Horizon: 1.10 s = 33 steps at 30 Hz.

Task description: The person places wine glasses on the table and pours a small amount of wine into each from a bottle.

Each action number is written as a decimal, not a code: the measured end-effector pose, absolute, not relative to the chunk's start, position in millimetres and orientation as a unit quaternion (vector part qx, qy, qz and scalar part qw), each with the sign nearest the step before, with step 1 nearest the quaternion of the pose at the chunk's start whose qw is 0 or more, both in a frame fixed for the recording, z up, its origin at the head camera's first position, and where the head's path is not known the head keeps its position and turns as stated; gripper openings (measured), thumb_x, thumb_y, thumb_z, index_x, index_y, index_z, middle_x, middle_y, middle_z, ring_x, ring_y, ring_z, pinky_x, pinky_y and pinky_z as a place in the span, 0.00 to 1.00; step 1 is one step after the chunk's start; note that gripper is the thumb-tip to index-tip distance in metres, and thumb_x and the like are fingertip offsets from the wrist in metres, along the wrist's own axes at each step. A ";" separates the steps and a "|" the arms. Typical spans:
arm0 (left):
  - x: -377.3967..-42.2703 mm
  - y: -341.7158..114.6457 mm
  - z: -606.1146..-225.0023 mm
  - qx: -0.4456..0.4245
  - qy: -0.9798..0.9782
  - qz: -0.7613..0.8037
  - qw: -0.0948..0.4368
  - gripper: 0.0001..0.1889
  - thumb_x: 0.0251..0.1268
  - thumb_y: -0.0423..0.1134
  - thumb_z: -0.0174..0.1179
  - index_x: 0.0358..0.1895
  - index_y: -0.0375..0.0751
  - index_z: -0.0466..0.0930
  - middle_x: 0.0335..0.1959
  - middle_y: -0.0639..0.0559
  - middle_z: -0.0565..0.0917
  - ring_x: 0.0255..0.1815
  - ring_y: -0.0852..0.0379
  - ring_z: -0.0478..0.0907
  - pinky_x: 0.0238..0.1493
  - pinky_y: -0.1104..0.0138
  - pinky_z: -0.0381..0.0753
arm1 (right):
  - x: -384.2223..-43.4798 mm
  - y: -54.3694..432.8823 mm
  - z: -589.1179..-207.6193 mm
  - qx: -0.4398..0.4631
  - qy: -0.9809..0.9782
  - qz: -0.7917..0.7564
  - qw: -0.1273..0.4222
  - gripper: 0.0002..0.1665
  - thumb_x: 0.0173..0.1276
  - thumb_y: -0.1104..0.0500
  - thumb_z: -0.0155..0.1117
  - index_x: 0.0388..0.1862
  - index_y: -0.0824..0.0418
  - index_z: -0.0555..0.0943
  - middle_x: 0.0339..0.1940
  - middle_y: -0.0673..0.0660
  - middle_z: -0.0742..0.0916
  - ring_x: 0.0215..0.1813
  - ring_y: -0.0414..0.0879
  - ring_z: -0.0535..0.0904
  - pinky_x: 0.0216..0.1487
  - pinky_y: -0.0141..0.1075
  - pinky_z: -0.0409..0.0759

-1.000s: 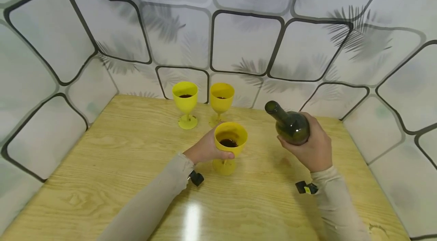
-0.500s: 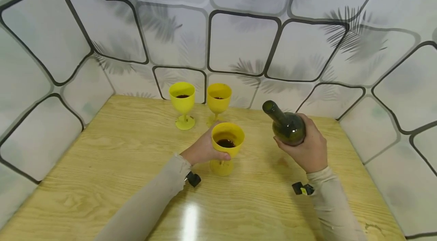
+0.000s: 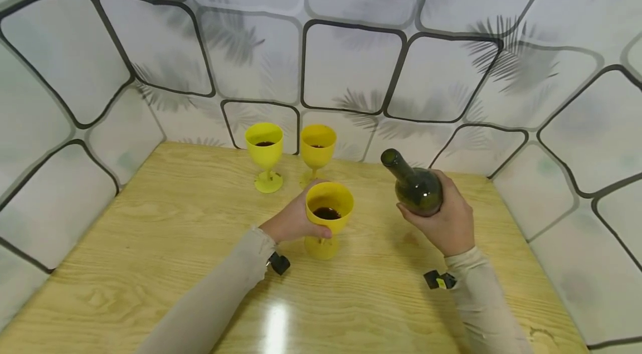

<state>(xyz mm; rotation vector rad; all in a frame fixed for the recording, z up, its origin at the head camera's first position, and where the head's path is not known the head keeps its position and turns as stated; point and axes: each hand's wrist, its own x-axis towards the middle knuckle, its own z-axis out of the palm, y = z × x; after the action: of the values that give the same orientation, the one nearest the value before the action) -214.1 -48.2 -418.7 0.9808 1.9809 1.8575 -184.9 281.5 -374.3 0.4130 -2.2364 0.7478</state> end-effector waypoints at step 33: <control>-203.2 -53.4 -427.1 0.263 0.731 0.625 0.075 0.46 0.57 0.39 0.79 0.77 0.59 0.62 0.70 0.56 0.72 0.66 0.51 0.74 0.61 0.56 0.81 | -185.2 278.6 -376.5 0.148 -0.871 0.302 0.359 0.51 0.41 0.53 0.89 0.66 0.61 0.76 0.55 0.63 0.88 0.52 0.62 0.87 0.47 0.61 0.82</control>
<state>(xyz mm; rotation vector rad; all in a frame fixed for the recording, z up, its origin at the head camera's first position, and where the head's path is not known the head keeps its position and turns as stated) -203.2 -53.4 -427.1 0.7901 2.1922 1.8750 -185.2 278.6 -376.5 0.3824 -2.2462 0.7789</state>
